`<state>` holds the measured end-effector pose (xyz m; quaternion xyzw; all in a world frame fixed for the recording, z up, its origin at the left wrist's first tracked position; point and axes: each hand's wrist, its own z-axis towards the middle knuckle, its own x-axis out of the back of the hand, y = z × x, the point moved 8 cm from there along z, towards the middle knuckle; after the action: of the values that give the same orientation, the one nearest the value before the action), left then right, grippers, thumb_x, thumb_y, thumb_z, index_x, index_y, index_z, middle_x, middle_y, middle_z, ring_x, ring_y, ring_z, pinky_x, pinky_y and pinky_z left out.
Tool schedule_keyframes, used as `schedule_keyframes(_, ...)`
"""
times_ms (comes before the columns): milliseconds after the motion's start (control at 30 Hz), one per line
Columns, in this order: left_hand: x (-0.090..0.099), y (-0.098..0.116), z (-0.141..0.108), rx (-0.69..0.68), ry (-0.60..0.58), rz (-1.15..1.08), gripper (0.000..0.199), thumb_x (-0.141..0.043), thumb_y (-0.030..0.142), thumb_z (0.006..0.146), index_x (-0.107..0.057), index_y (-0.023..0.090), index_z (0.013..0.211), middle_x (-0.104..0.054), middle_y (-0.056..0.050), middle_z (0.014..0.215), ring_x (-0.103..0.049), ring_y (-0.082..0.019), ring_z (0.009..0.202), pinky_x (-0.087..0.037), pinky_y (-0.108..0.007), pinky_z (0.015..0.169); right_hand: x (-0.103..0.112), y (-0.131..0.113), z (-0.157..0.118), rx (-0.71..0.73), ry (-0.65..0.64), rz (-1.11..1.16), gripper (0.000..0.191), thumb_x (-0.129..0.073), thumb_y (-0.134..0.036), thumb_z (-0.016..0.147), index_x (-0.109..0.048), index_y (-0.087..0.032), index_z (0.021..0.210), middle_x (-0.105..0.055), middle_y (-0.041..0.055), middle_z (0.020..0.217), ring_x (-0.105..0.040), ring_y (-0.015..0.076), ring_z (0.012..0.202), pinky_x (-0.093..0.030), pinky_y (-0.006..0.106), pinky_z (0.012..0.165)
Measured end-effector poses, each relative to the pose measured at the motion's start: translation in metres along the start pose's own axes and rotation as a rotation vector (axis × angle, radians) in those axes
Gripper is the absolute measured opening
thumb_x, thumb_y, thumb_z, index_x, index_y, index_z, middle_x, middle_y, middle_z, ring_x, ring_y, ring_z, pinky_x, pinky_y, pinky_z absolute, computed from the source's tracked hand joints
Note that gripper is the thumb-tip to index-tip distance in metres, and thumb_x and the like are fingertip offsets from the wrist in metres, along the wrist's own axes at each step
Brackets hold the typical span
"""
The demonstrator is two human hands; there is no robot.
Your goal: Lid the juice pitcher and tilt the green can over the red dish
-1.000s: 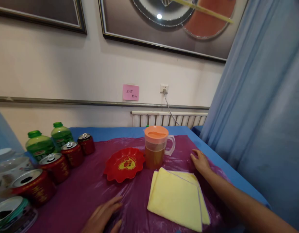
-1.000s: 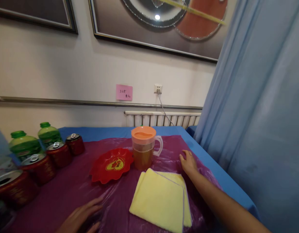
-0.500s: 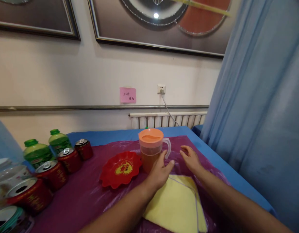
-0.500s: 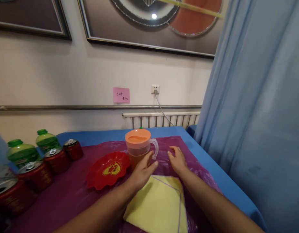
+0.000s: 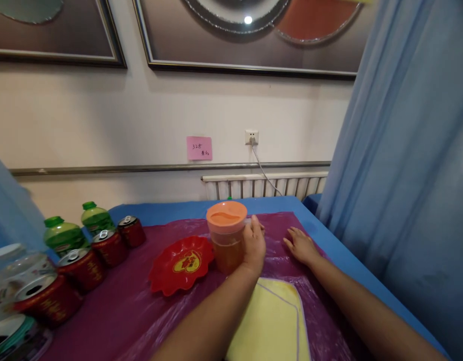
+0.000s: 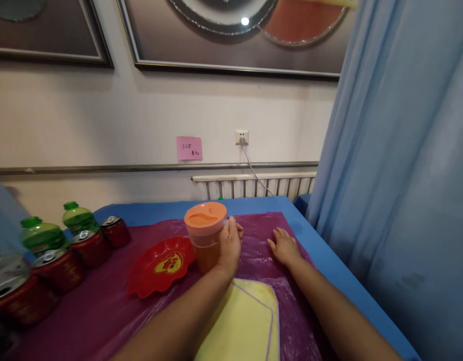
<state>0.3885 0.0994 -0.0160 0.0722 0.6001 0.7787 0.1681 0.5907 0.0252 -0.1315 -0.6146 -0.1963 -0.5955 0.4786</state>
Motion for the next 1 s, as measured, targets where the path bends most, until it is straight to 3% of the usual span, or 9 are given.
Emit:
schedule_keyframes(200, 0.001, 0.013, -0.008, -0.122, -0.009, 0.127, 0.057, -0.042, 0.067, 0.094, -0.044, 0.024, 0.058, -0.044, 0.004, 0.054, -0.043, -0.014, 0.054, -0.037, -0.029, 0.06, -0.009, 0.012, 0.025, 0.048, -0.089, -0.063, 0.061, -0.042, -0.047, 0.102, -0.045, -0.015, 0.154, -0.035, 0.0158, 0.164, -0.031, 0.0312, 0.151, -0.029, 0.049, 0.119)
schedule_keyframes(467, -0.02, 0.054, -0.006, -0.265, -0.209, 0.169, 0.058, -0.032, 0.064, 0.099, -0.042, 0.024, 0.057, -0.047, 0.002, 0.056, -0.047, -0.014, 0.056, -0.037, -0.029, 0.06, -0.015, 0.028, 0.063, 0.085, -0.146, -0.088, 0.059, -0.037, -0.046, 0.104, -0.046, -0.015, 0.154, -0.037, 0.0165, 0.162, -0.032, 0.0321, 0.151, -0.032, 0.052, 0.117)
schedule_keyframes(667, -0.022, 0.043, -0.014, -0.188, -0.253, 0.15, 0.059, -0.034, 0.065, 0.098, -0.042, 0.024, 0.056, -0.044, 0.003, 0.053, -0.044, -0.013, 0.052, -0.037, -0.028, 0.058, -0.032, 0.027, 0.089, 0.145, -0.17, -0.069, 0.06, -0.038, -0.046, 0.103, -0.046, -0.016, 0.154, -0.037, 0.014, 0.163, -0.034, 0.0284, 0.151, -0.028, 0.046, 0.121)
schedule_keyframes(1000, -0.03, 0.041, -0.011, -0.178, -0.37, 0.163, 0.06, -0.033, 0.063, 0.1, -0.043, 0.023, 0.056, -0.044, 0.003, 0.053, -0.044, -0.013, 0.053, -0.036, -0.028, 0.057, -0.044, 0.046, 0.107, 0.088, -0.169, 0.015, 0.062, -0.043, -0.045, 0.101, -0.046, -0.014, 0.154, -0.035, 0.0147, 0.164, -0.029, 0.0309, 0.153, -0.025, 0.053, 0.122)
